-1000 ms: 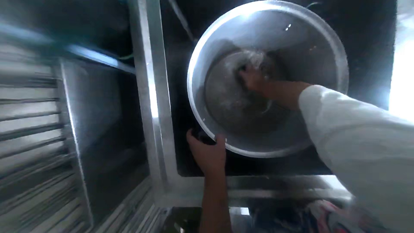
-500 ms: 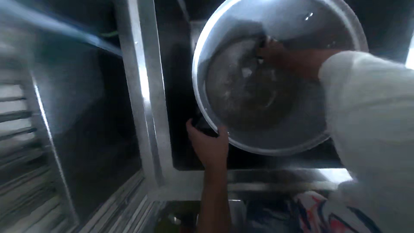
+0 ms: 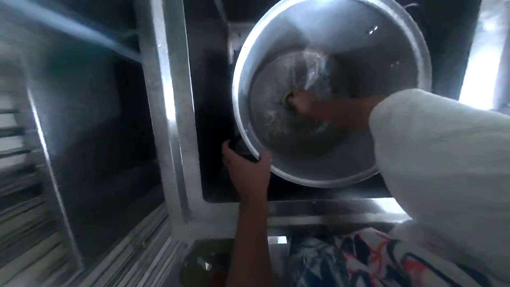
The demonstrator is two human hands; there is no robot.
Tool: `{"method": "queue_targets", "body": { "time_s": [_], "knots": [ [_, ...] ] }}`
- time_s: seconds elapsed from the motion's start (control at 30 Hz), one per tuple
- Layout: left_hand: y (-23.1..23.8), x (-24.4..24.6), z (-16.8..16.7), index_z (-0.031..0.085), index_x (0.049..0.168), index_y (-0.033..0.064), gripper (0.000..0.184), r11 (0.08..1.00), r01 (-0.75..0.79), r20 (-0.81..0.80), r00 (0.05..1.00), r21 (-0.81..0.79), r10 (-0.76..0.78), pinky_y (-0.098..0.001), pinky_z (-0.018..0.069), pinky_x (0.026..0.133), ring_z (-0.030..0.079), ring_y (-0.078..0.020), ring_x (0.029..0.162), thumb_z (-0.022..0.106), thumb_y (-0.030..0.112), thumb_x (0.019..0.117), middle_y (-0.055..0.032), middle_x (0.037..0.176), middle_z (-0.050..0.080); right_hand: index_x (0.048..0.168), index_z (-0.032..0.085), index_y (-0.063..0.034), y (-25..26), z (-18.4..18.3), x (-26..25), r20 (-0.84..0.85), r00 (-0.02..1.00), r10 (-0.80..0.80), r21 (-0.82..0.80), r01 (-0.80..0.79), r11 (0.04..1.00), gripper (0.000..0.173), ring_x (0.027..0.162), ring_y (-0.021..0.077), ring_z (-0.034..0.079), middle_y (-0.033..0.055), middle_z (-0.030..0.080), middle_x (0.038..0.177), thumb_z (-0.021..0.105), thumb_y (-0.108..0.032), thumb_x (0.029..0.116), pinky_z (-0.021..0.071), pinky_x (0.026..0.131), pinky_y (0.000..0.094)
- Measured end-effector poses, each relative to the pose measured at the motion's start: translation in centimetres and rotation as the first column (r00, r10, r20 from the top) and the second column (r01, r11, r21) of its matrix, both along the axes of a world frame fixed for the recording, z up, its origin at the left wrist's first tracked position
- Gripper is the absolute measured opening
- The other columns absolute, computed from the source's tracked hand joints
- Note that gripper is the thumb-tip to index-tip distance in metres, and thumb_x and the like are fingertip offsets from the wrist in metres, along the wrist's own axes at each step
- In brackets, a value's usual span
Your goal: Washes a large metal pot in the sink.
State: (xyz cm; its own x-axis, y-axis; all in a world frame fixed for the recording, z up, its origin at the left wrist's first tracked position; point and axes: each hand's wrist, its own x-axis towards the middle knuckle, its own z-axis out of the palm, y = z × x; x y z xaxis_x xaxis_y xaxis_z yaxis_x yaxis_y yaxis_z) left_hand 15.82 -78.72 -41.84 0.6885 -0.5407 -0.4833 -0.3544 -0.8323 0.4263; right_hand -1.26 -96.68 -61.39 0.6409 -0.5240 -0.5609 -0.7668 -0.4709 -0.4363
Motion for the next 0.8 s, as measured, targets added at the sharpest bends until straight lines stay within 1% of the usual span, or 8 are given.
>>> {"method": "queue_targets", "body": {
  "time_s": [0.07, 0.13, 0.2, 0.4, 0.53, 0.63, 0.73, 0.8],
  "knots": [
    [0.0, 0.0, 0.1, 0.032, 0.154, 0.0008, 0.096, 0.999, 0.01, 0.001, 1.0, 0.032, -0.01, -0.0536, 0.0529, 0.095, 0.061, -0.0413, 0.118, 0.086, 0.027, 0.0785, -0.0312, 0.135, 0.054, 0.124, 0.071, -0.0038, 4.8, 0.1, -0.3, 0.102, 0.973, 0.209, 0.077, -0.217, 0.973, 0.028, 0.129, 0.0389, 0.058, 0.0194, 0.057, 0.143, 0.067, -0.003, 0.0958, 0.05, 0.108, 0.0537],
    [0.1, 0.1, 0.3, 0.031, 0.154, 0.0007, 0.097, 0.998, 0.026, 0.0, 1.0, 0.064, -0.026, -0.0534, 0.052, 0.097, 0.059, -0.0414, 0.12, 0.086, 0.027, 0.079, -0.0316, 0.138, 0.051, 0.13, 0.068, -0.0053, 6.5, 0.7, 2.1, 0.102, 0.905, 0.413, 0.179, -0.425, 0.887, 0.031, 0.135, 0.0413, 0.052, 0.019, 0.052, 0.149, 0.063, -0.003, 0.0994, 0.0473, 0.109, 0.0561],
    [0.0, 0.2, 0.3, 0.03, 0.155, 0.0005, 0.099, 0.997, 0.04, 0.018, 0.999, 0.072, -0.041, -0.0543, 0.0516, 0.097, 0.058, -0.0427, 0.122, 0.087, 0.027, 0.0783, -0.0326, 0.139, 0.05, 0.131, 0.068, -0.0068, 5.5, -0.2, 5.2, 0.167, 0.886, 0.434, 0.114, -0.454, 0.884, 0.033, 0.134, 0.0435, 0.053, 0.0195, 0.05, 0.151, 0.066, -0.006, 0.0981, 0.0489, 0.105, 0.0598],
    [0.2, 0.1, 0.3, 0.031, 0.153, -0.0006, 0.098, 0.999, 0.027, 0.041, 0.999, 0.032, -0.029, -0.0556, 0.0501, 0.098, 0.057, -0.0432, 0.122, 0.086, 0.023, 0.0766, -0.0328, 0.139, 0.05, 0.137, 0.063, -0.0089, -4.5, 0.1, 10.4, 0.178, 0.957, 0.227, -0.169, -0.198, 0.966, 0.039, 0.138, 0.043, 0.05, 0.0204, 0.043, 0.158, 0.061, -0.002, 0.099, 0.048, 0.106, 0.0582],
    [0.3, -0.1, 0.3, 0.029, 0.153, -0.0007, 0.099, 1.0, 0.017, 0.035, 0.999, 0.02, -0.018, -0.0576, 0.0521, 0.095, 0.059, -0.0446, 0.119, 0.087, 0.023, 0.0769, -0.0333, 0.138, 0.05, 0.139, 0.062, -0.005, -11.0, 0.1, 5.7, -0.079, 0.971, 0.224, -0.29, -0.237, 0.927, 0.041, 0.142, 0.0516, 0.041, 0.029, 0.041, 0.157, 0.063, -0.002, 0.0974, 0.0418, 0.107, 0.0686],
    [0.3, -0.2, 0.4, 0.028, 0.154, 0.0004, 0.097, 1.0, 0.001, 0.03, 1.0, 0.013, -0.002, -0.0584, 0.0515, 0.095, 0.059, -0.0452, 0.119, 0.085, 0.023, 0.0785, -0.0332, 0.139, 0.05, 0.138, 0.062, -0.0019, -11.6, 1.5, -0.6, -0.226, 0.959, 0.168, -0.259, -0.225, 0.939, 0.038, 0.138, 0.0569, 0.042, 0.0345, 0.043, 0.152, 0.059, -0.001, 0.1006, 0.0375, 0.109, 0.0723],
    [0.2, -0.2, 0.5, 0.028, 0.155, 0.0029, 0.097, 0.999, -0.012, 0.026, 1.0, 0.032, 0.011, -0.0597, 0.0529, 0.092, 0.061, -0.0453, 0.116, 0.085, 0.027, 0.0795, -0.0322, 0.14, 0.049, 0.135, 0.063, -0.0026, -7.7, 3.8, -6.3, -0.203, 0.964, -0.172, -0.151, 0.142, 0.978, 0.033, 0.131, 0.0465, 0.055, 0.0259, 0.057, 0.142, 0.055, -0.017, 0.1062, 0.0438, 0.109, 0.064],
    [0.2, -0.1, 0.5, 0.028, 0.154, 0.0034, 0.097, 0.999, -0.015, 0.014, 1.0, 0.032, 0.015, -0.0605, 0.0529, 0.091, 0.06, -0.0453, 0.116, 0.085, 0.028, 0.0796, -0.0319, 0.14, 0.048, 0.14, 0.058, -0.0043, -3.6, 8.0, -7.9, -0.211, 0.931, -0.298, -0.024, 0.3, 0.954, 0.037, 0.129, 0.03, 0.058, 0.0181, 0.06, 0.139, 0.053, -0.022, 0.1073, 0.0462, 0.111, 0.0444]
  ]
}}
